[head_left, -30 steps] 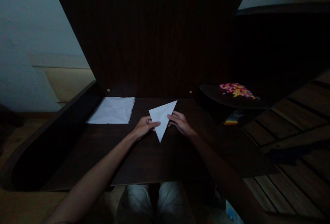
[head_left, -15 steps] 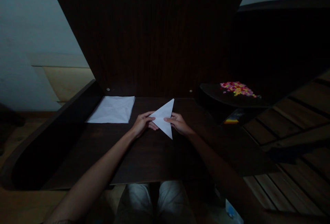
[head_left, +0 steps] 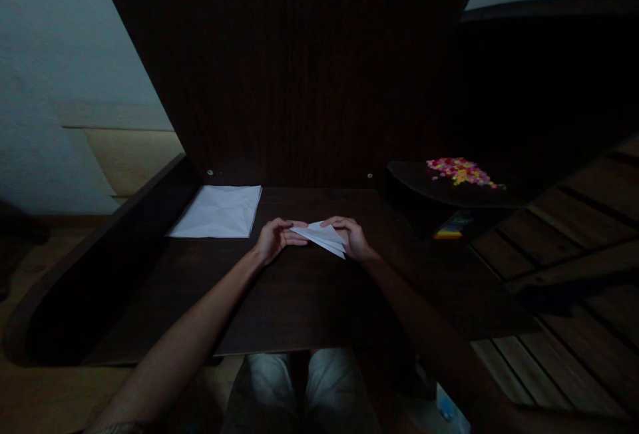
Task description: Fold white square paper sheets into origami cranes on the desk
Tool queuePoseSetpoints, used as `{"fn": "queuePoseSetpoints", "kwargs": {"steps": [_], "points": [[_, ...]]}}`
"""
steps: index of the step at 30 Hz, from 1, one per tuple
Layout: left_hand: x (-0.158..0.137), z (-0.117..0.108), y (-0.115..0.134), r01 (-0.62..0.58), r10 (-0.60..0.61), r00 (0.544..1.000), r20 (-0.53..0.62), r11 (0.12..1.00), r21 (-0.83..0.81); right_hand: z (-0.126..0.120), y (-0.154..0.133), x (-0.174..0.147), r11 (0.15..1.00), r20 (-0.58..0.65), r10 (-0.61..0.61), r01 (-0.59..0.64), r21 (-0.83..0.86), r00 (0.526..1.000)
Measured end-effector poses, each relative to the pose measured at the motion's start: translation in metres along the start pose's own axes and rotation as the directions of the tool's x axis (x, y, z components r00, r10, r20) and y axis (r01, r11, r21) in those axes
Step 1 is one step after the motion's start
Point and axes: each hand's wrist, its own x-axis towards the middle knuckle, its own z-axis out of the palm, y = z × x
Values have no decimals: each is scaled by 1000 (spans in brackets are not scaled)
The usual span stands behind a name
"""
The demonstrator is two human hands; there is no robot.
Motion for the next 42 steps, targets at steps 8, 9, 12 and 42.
{"fn": "queuePoseSetpoints", "kwargs": {"steps": [8,9,12,42], "points": [[4,-3,-8,-84,137,970,-199,964,252,-1,7,-1,976,83,-10,28,-218,996],[5,-5,-9,-83,150,967,-208,949,303,-3,9,0,956,80,-22,45,-289,997],[6,-10,-9,-118,268,947,-177,802,585,-5,14,1,858,128,-112,161,-489,985],[-8,-17,-25,-468,-6,878,479,-220,856,-18,-6,-4,236,460,318,400,-886,829]]}}
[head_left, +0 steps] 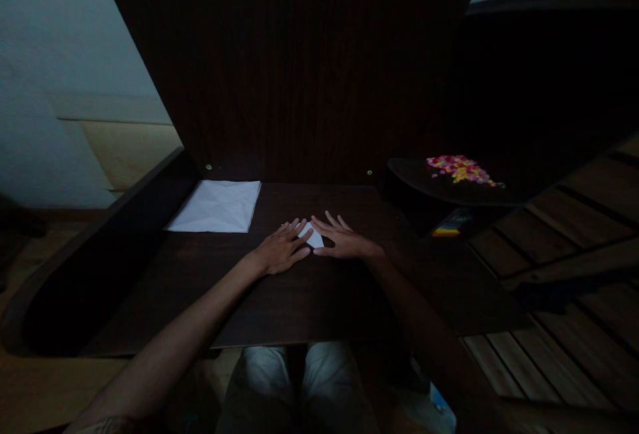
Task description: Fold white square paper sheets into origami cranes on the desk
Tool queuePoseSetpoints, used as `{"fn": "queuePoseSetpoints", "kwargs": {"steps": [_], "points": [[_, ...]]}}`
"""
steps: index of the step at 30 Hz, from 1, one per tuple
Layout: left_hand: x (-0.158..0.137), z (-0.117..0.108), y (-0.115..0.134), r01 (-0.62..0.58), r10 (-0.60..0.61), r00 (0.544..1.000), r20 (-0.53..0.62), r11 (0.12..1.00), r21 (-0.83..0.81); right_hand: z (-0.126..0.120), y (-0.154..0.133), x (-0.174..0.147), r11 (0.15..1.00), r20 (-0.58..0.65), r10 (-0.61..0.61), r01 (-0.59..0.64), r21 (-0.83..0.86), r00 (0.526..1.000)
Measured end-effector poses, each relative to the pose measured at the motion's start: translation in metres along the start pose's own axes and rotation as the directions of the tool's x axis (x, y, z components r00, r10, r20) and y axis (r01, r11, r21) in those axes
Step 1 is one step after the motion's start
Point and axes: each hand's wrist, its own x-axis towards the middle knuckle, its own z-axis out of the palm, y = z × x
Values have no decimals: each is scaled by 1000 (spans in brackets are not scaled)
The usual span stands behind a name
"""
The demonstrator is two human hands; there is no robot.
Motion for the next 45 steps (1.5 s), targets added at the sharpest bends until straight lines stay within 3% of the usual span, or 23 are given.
{"fn": "queuePoseSetpoints", "kwargs": {"steps": [8,20,24,27,32,35,39,42,45], "points": [[-1,-4,0,-12,12,1000,16,999,-34,1,4,1,1000,49,-17,16,14,999],[-1,-14,2,61,-93,973,-209,986,-155,-6,1,-10,988,-46,-53,59,141,998],[0,-17,2,85,-146,949,-280,972,-217,-9,0,-11,962,-125,-52,84,261,991],[-1,-22,5,114,-218,919,-329,945,-307,-9,-1,-10,923,-248,9,87,375,969],[2,-26,7,85,-345,814,-467,866,-492,-1,-3,2,815,-431,148,137,563,890],[5,-23,3,11,-405,769,-495,783,-622,6,-4,10,662,-488,237,229,714,840],[9,-17,-2,14,-464,764,-448,707,-707,10,-7,14,444,-401,248,265,856,882],[9,-17,-3,17,-464,765,-448,709,-705,10,-13,13,365,-349,229,252,896,909],[8,-19,-2,11,-408,760,-506,787,-617,10,-18,13,326,-343,269,250,912,900]]}}
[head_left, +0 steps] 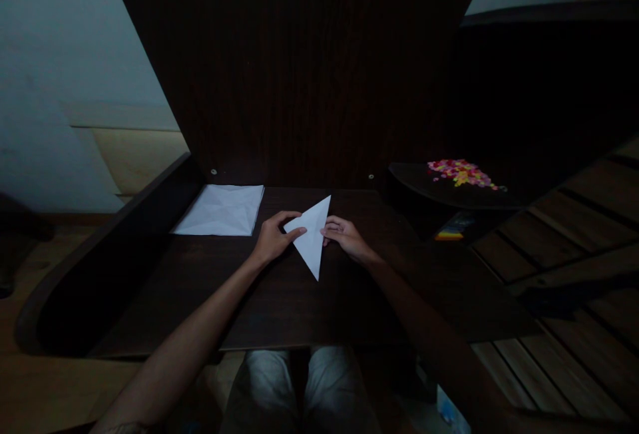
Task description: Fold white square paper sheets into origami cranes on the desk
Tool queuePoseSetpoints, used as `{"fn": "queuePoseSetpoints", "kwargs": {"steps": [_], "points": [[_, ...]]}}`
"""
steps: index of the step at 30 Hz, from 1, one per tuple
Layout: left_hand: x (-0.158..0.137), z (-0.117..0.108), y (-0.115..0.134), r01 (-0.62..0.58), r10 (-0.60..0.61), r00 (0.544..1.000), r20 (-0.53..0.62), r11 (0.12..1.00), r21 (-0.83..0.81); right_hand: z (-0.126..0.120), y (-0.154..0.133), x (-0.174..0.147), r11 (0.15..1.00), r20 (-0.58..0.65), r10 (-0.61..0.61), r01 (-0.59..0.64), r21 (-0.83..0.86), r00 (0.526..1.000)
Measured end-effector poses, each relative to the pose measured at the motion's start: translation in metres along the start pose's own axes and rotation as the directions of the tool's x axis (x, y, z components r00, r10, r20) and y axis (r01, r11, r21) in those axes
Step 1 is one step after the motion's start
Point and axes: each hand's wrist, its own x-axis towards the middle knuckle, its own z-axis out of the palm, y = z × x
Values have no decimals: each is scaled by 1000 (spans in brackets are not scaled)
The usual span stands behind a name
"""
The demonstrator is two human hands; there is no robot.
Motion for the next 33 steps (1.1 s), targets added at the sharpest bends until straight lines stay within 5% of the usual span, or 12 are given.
{"fn": "queuePoseSetpoints", "kwargs": {"steps": [4,10,24,33], "points": [[0,-1,2,-127,125,992,22,979,160,4,1,1,1000,-66,9,-9,8,998],[-2,3,1,-119,118,993,14,980,159,7,1,-1,1000,-101,-3,1,-25,995],[-3,9,17,-26,27,998,49,999,-21,13,-4,-4,985,-167,-109,84,-154,980],[3,-5,17,180,-164,984,75,901,-395,3,-8,0,992,-392,-115,126,3,913]]}}
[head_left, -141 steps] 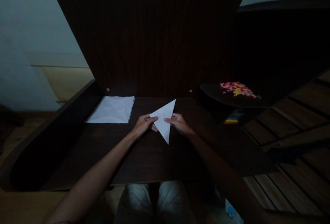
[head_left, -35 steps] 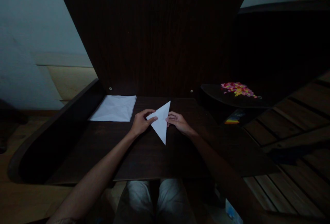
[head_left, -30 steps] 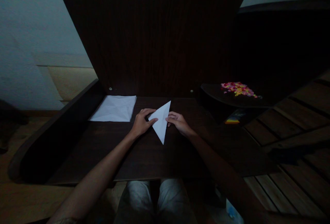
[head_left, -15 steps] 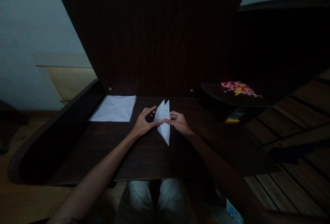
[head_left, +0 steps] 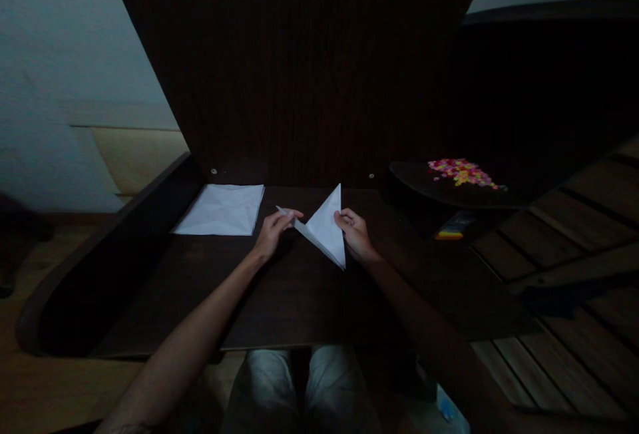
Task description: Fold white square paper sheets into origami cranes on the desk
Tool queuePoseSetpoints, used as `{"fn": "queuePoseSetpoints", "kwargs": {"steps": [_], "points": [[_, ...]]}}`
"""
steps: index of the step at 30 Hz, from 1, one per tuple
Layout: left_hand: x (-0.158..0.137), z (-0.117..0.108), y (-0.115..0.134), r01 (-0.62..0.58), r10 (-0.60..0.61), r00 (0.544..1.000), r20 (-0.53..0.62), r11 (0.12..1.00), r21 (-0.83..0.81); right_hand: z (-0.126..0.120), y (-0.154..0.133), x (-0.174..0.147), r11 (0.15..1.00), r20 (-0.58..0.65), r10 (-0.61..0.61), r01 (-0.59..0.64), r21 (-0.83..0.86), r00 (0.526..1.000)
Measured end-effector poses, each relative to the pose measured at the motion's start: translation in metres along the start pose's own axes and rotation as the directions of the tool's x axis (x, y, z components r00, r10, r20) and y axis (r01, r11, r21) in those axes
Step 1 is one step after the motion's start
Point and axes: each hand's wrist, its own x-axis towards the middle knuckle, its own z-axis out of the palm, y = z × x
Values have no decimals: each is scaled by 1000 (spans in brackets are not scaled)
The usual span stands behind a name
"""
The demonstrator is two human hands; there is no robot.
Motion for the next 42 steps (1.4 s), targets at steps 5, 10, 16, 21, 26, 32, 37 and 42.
{"fn": "queuePoseSetpoints", "kwargs": {"steps": [5,10,16,21,26,32,37,42], "points": [[5,-15,1,161,-134,972,195,978,-130,-14,4,10,993,-135,65,-51,104,989],[5,-23,5,172,-186,935,302,982,74,-27,7,18,983,-247,162,-136,121,955],[-6,-10,7,-345,174,926,336,754,559,-24,12,18,991,-273,122,-100,91,954],[-9,-1,-3,-455,182,856,484,708,540,-19,19,17,996,-252,86,-88,6,964],[-9,-3,-6,-436,150,861,485,710,554,-20,16,16,996,-270,81,-90,-22,959],[-6,-6,-2,-353,204,931,302,712,607,-19,13,16,995,-274,101,-99,20,956],[-1,-10,-3,-145,209,978,-24,755,639,-24,10,17,994,-242,103,-108,-6,965],[4,-18,-5,67,130,952,-275,793,606,-31,6,18,987,-193,62,-89,-136,979]]}}
